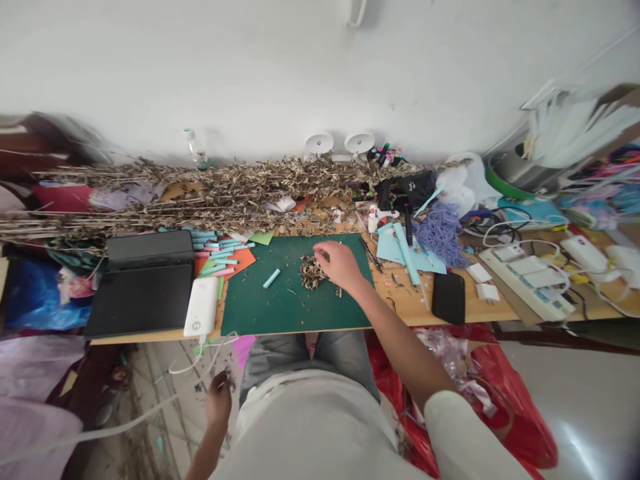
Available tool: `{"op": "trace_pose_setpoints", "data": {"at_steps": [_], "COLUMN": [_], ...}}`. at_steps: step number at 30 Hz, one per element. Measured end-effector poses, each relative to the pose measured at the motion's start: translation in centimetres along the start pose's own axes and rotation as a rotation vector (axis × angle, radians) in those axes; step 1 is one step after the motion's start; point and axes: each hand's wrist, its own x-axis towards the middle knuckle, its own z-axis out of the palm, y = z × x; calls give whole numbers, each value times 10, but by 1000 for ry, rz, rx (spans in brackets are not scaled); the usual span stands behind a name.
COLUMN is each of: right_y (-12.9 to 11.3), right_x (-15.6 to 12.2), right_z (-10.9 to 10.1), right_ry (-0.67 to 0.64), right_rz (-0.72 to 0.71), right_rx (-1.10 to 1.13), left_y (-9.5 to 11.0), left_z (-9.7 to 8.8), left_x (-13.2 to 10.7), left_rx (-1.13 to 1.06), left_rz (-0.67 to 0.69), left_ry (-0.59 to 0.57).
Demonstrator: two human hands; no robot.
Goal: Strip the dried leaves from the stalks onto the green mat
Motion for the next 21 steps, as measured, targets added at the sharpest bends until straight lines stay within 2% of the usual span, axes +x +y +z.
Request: {"op": "trace_pose_setpoints", "data": {"at_steps": [4, 8, 10, 13, 18, 19, 21], "right_y": [11, 21, 26, 33, 33, 32, 31], "right_x": [52, 75, 78, 77, 68, 66, 61], "right_z": [15, 30, 35, 39, 35, 33, 27], "right_ry": [45, 2, -23, -42, -12, 1, 21], "right_rz": [-77, -75, -37, -7, -28, -30, -30], "right_rx": [-223, -346, -386, -381, -332, -328, -317], "left_y": [13, 26, 32, 38, 43, 43, 45], "left_z": [-2, -23, -36, -59, -105, -115, -133], "left_x": [-7, -19, -23, -18, 21, 31, 49], "left_rx": [-93, -110, -101, -75, 26, 42, 97], "left_rz": [23, 149, 175, 205, 402, 423, 465], "left_ry": [-103, -77, 20, 238, 667, 724, 765]}}
